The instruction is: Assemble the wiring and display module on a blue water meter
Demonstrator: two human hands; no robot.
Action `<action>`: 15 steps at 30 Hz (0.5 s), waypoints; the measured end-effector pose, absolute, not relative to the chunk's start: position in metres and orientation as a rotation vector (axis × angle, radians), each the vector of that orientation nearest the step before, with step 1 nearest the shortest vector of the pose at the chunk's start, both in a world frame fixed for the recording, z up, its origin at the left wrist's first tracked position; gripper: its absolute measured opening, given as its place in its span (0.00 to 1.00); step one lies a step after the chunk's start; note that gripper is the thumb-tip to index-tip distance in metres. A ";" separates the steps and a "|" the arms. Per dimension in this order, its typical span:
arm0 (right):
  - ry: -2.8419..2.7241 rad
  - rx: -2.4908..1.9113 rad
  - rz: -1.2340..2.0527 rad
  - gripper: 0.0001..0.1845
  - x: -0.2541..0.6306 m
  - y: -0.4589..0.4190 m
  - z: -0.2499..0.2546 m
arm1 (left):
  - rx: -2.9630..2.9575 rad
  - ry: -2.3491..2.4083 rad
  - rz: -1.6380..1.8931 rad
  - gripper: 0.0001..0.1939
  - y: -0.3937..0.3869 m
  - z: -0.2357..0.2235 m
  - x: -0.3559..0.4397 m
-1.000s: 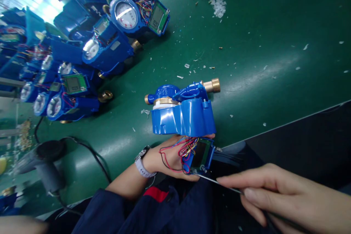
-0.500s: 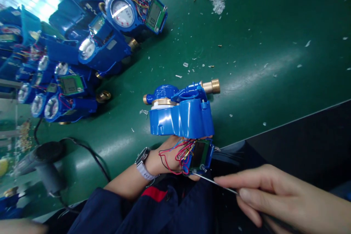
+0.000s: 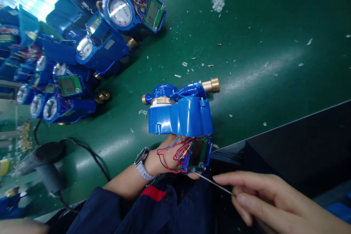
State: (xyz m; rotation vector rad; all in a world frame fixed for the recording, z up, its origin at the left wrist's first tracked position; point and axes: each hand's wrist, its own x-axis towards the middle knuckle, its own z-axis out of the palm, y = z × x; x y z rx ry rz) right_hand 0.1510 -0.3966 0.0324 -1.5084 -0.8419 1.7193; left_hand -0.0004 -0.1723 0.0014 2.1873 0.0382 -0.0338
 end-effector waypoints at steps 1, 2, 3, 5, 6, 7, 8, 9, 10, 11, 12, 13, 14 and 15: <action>-0.737 -1.508 1.841 0.24 0.153 -0.394 0.035 | 2.193 0.033 -0.024 0.25 -0.173 0.002 0.000; -0.702 -1.509 1.909 0.25 0.156 -0.390 0.037 | 2.201 0.027 -0.019 0.26 -0.174 0.001 0.000; -0.755 -1.511 1.930 0.25 0.160 -0.386 0.040 | 2.213 0.018 -0.021 0.27 -0.175 0.001 0.001; -1.058 -1.543 1.832 0.25 0.167 -0.378 0.044 | 2.241 0.007 -0.044 0.30 -0.178 -0.001 0.001; -1.245 -1.554 1.740 0.27 0.170 -0.373 0.045 | 2.253 0.002 -0.056 0.31 -0.180 -0.002 0.001; -1.410 -1.554 1.646 0.30 0.172 -0.369 0.046 | 2.260 0.001 -0.062 0.32 -0.181 -0.004 0.001; -1.540 -1.550 1.555 0.33 0.173 -0.365 0.046 | 2.263 0.005 -0.058 0.32 -0.182 -0.005 0.000; -1.627 -1.550 1.471 0.35 0.172 -0.363 0.046 | 2.261 0.008 -0.036 0.31 -0.183 -0.005 0.000; -1.679 -1.556 1.396 0.37 0.171 -0.361 0.046 | 2.256 0.008 -0.010 0.29 -0.183 -0.005 0.000; -1.710 -1.557 1.334 0.38 0.169 -0.360 0.046 | 2.247 0.002 0.019 0.27 -0.182 -0.005 -0.001; -1.725 -1.564 1.278 0.39 0.166 -0.360 0.046 | 2.237 -0.018 0.048 0.25 -0.181 -0.003 0.000; -1.732 -1.565 1.229 0.39 0.164 -0.361 0.046 | 2.223 -0.056 0.072 0.22 -0.179 -0.001 0.001; -1.734 -1.558 1.191 0.38 0.162 -0.361 0.046 | 2.208 -0.101 0.090 0.19 -0.176 0.001 0.002; -1.731 -1.545 1.172 0.37 0.160 -0.362 0.046 | 2.198 -0.142 0.106 0.17 -0.174 0.004 0.003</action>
